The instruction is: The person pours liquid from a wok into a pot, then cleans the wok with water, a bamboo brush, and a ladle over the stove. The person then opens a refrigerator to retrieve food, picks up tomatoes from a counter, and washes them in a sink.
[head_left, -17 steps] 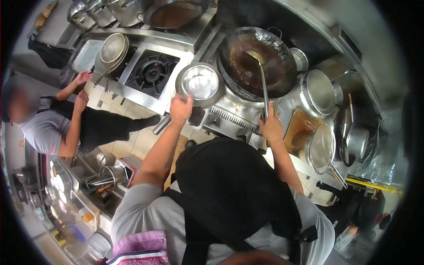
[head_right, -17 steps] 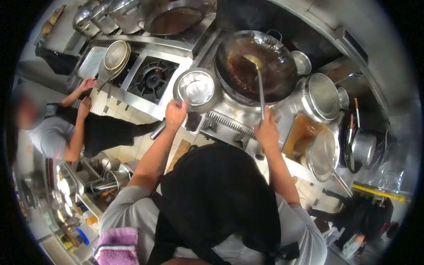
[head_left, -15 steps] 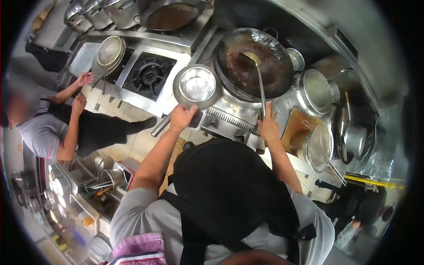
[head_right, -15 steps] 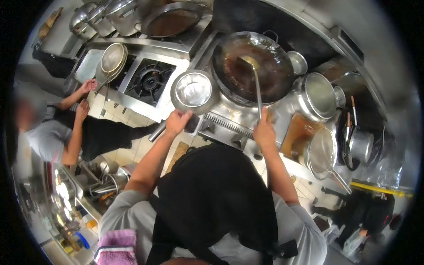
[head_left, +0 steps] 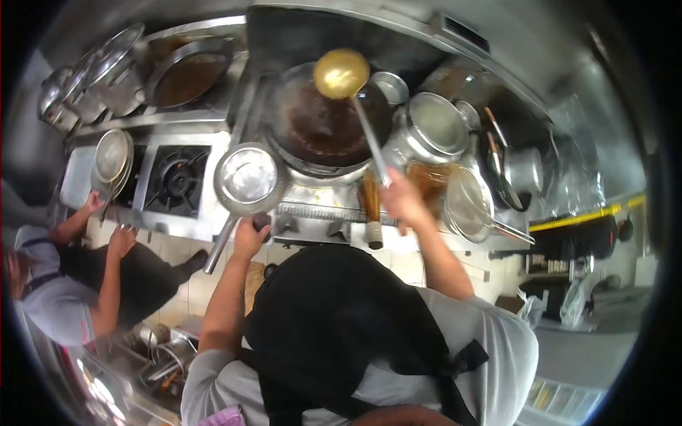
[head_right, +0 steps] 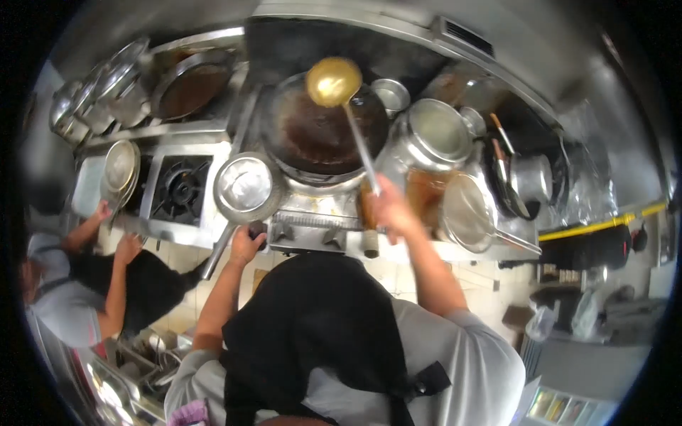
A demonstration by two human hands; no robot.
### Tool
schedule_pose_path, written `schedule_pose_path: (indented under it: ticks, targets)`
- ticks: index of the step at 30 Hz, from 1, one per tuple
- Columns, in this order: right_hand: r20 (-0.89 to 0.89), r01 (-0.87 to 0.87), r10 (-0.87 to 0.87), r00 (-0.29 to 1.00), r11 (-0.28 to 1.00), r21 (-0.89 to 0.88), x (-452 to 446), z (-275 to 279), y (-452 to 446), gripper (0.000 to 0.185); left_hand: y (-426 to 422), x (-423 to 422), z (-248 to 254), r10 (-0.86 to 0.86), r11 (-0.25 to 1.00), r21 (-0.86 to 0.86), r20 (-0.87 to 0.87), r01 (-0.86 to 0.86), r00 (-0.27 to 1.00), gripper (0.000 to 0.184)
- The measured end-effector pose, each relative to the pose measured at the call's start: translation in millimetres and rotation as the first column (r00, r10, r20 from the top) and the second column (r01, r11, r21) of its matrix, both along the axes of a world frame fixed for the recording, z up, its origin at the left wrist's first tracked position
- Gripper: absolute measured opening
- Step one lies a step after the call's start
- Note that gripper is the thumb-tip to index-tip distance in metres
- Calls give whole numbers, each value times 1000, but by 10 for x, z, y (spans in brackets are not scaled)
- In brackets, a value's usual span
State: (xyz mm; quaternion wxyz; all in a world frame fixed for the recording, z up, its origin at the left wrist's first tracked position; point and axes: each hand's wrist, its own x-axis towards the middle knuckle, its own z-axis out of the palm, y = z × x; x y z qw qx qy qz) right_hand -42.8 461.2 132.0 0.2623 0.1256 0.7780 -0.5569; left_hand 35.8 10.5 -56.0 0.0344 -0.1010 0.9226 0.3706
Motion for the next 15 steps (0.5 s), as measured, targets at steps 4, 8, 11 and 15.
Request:
schedule_pose_path:
  ticks: [4,8,11,15]
  targets:
    - [-610,146,342,715,780,609,-14,-620,162,74,118,86,-124,-2,997,-76,-89,-5,996,50]
    - [-422,194,236,875,628,754,-784,61,591,75,208,65,-253,13,987,-158,-98,-28,995,48]
    - [-384,178,360,850,491,853,-2030,-223,1089,71,201,88,-256,24,986,-161,-76,-36,997,50]
    - [-156,-22,182,971,715,699,-3360,-561,1202,38,154,311,401,190,976,139,-171,-167,967,44]
